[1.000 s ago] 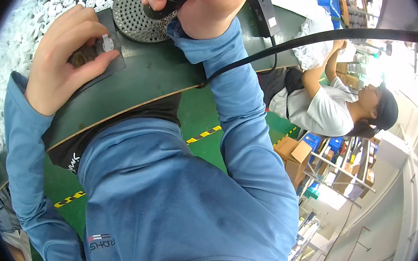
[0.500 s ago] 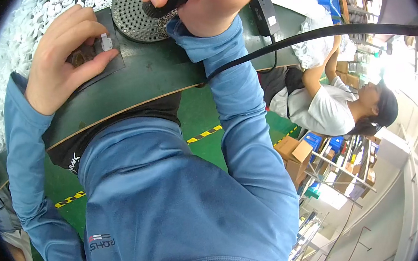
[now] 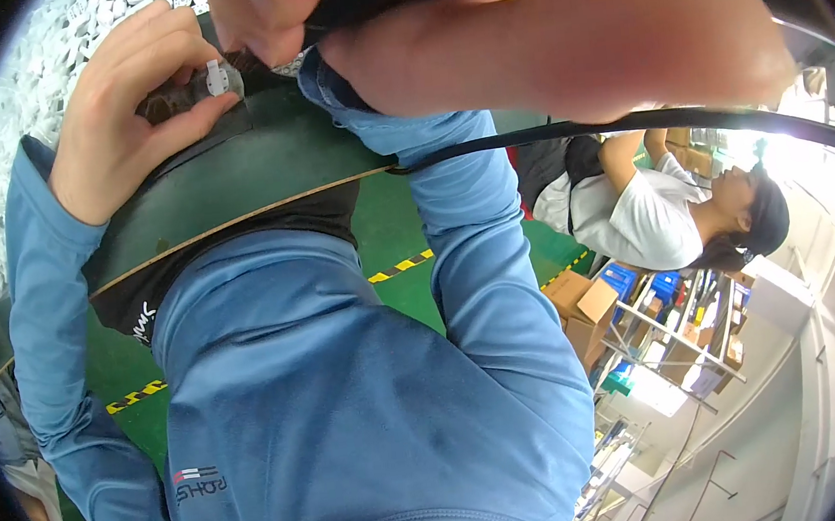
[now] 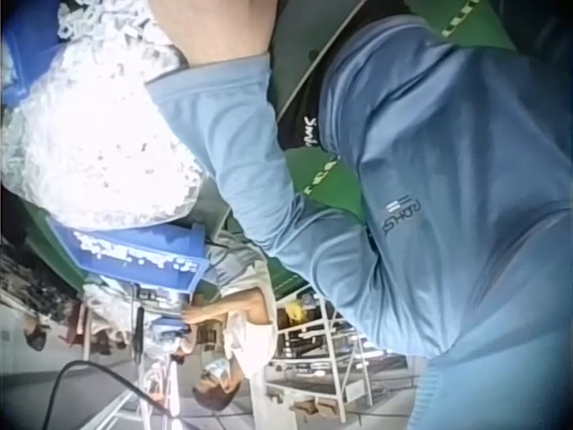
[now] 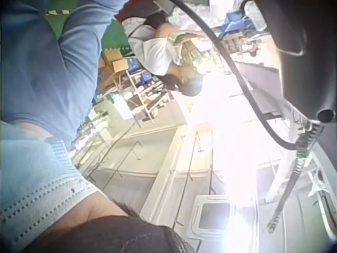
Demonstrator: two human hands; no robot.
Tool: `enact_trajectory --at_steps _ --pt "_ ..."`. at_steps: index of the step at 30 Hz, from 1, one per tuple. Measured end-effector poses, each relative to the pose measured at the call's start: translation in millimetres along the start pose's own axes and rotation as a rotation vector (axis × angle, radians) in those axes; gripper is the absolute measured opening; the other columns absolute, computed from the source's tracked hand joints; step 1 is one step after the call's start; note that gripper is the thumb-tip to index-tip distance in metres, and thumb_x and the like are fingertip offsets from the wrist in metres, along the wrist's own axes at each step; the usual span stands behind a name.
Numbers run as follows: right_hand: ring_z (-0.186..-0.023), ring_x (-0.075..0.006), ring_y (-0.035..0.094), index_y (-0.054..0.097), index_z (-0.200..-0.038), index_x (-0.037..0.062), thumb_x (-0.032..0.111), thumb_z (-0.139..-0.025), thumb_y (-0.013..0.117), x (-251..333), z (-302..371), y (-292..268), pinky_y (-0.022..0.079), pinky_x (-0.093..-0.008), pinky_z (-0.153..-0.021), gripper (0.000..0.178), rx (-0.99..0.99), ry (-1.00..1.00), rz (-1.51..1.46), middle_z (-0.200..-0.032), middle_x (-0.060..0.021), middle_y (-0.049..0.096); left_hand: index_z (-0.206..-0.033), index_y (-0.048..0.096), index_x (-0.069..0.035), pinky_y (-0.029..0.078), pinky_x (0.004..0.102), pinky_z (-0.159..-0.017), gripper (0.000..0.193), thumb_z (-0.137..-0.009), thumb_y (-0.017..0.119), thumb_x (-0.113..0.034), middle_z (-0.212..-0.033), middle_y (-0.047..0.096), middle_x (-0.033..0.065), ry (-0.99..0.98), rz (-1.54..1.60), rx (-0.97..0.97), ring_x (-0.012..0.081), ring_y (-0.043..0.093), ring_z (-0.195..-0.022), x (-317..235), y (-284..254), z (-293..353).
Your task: Assembling small plastic components using an electric screwdriver at a factory workbench.
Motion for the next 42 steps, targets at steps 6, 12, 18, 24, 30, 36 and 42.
enact_trajectory --at_steps 6,12,18,24,30,36,42 --pt "-0.06 -0.0158 0.054 0.048 -0.134 0.0064 0.087 -0.087 0.037 -5.4 1.8 4.9 0.049 -0.033 -0.059 0.094 0.005 -0.006 -0.034 -0.08 -0.0043 0.056 -0.101 0.064 -0.002 0.046 0.0368 -0.077 0.032 -0.072 0.079 0.0 -0.097 0.061 0.0088 0.014 -0.005 -0.011 0.027 0.056 -0.084 -0.1 -1.6 4.6" --pt "-0.06 -0.0163 0.054 0.048 -0.133 0.0059 0.086 -0.087 0.038 -6.5 3.9 6.0 0.049 -0.0332 -0.058 0.093 0.006 -0.012 -0.058 -0.08 -0.0048 0.056 -0.103 0.065 -0.003 0.046 0.0373 -0.079 0.033 -0.073 0.078 0.0 -0.1 0.063 0.0094 0.009 -0.006 -0.014 0.0277 0.056 -0.085 -0.7 -2.3 7.6" --pt "-0.061 -0.0168 0.055 0.048 -0.132 0.0054 0.085 -0.087 0.04 -7.6 5.9 7.9 0.049 -0.0334 -0.058 0.092 0.009 -0.019 -0.092 -0.08 -0.0054 0.056 -0.102 0.066 -0.003 0.046 0.0375 -0.079 0.032 -0.073 0.078 -0.001 -0.101 0.063 0.0099 -0.002 -0.009 -0.002 0.0283 0.056 -0.086 0.5 -1.7 9.7" --pt "-0.061 -0.0173 0.055 0.047 -0.132 0.0049 0.084 -0.087 0.042 -11.9 3.9 3.9 0.05 -0.0335 -0.058 0.091 0.014 -0.015 -0.138 -0.08 -0.0059 0.057 -0.096 0.066 -0.003 0.046 0.0374 -0.076 0.024 -0.076 0.078 -0.006 -0.09 0.061 0.0097 -0.06 -0.049 0.024 0.0283 0.057 -0.082 -13.0 -15.7 -9.0" --pt "-0.061 -0.0178 0.056 0.047 -0.131 0.0044 0.083 -0.088 0.044 -7.0 2.5 16.9 0.05 -0.0337 -0.058 0.09 0.041 -0.01 -0.202 -0.08 -0.0064 0.057 -0.092 0.064 -0.005 0.046 0.0398 -0.078 0.024 -0.076 0.077 -0.016 -0.088 0.06 0.0106 -0.159 -0.003 0.082 0.032 0.058 -0.088 -7.1 -11.4 -8.4" --pt "-0.062 -0.0183 0.057 0.047 -0.131 0.0039 0.082 -0.088 0.045 -19.1 -9.5 13.5 0.05 -0.0339 -0.058 0.089 0.068 -0.014 -0.246 -0.081 -0.007 0.057 -0.093 0.064 -0.005 0.047 0.0395 -0.079 0.025 -0.075 0.077 -0.015 -0.089 0.061 0.0106 -0.105 -0.06 0.058 0.0315 0.058 -0.088 -8.0 -9.9 -5.1" --pt "-0.062 -0.0188 0.057 0.046 -0.13 0.0034 0.081 -0.088 0.047 -17.6 -0.2 15.7 0.05 -0.034 -0.058 0.089 0.067 -0.02 -0.271 -0.081 -0.0075 0.057 -0.097 0.066 -0.004 0.047 0.0392 -0.08 0.028 -0.074 0.077 -0.015 -0.093 0.063 0.011 -0.117 0.112 -0.043 0.0314 0.059 -0.09 -5.9 -11.6 -3.2"
Point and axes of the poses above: each hand's wrist, its own z-axis away from the middle knuckle, its own y-axis out of the palm, x = y × z, the point moved 5 cm from there along -z, towards the middle knuckle
